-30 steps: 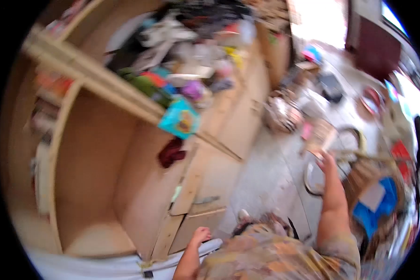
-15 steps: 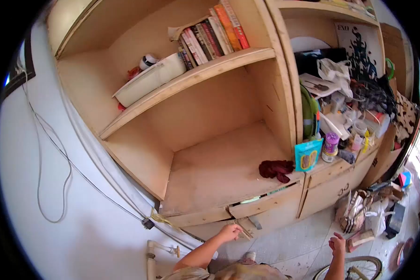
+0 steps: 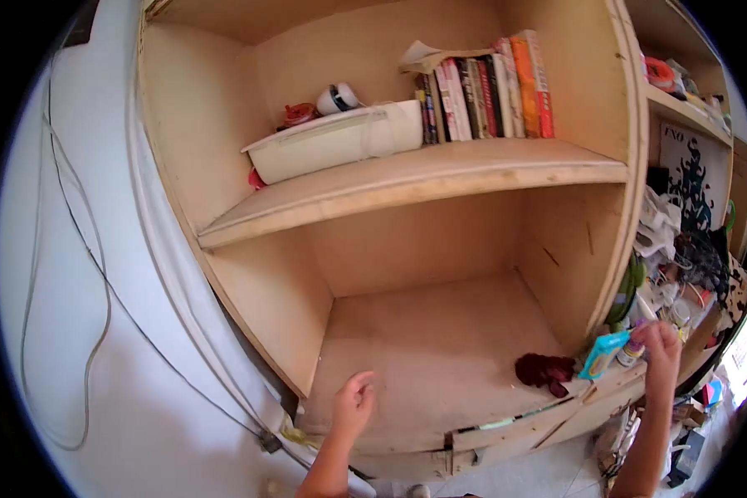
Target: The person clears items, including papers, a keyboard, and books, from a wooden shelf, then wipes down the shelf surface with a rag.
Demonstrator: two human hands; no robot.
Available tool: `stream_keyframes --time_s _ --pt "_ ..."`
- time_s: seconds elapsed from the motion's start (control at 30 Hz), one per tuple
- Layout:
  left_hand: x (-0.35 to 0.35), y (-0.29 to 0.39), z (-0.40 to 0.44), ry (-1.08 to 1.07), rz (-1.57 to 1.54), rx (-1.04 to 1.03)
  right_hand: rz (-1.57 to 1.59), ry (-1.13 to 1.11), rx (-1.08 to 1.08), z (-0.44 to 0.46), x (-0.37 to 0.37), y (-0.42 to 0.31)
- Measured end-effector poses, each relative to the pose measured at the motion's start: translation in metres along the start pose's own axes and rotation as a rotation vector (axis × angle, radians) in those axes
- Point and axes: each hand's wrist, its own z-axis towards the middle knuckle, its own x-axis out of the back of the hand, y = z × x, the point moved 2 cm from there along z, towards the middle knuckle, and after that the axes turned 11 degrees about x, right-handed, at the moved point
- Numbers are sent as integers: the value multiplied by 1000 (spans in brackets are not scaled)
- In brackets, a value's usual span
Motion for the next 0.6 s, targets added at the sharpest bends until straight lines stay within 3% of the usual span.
stream_keyframes --time_s 0.07,0.1,0.13,0.17,0.23,0.3,0.37,0.43,0.6 --pt "34 -9 22 58 -72 163 -99 13 48 46 -46 -50" --pt "50 -9 34 190 -3 44 -222 -26 208 69 -74 -82" --pt "64 -7 46 192 -6 34 -241 -45 454 91 -100 -97" --pt "81 -2 55 285 68 -105 -231 -117 547 111 -124 -111" --pt "108 0 70 425 188 -286 -73 -189 507 143 -183 -142" --pt "129 0 82 465 230 -315 -257 -361 715 181 -227 -150" --pt "143 2 90 543 306 -306 -474 -520 735 212 -268 -154" --pt "152 -1 99 553 303 -338 -771 -661 892 238 -302 -149" --pt "165 -16 120 597 302 -393 -909 -787 793 295 -368 -134"
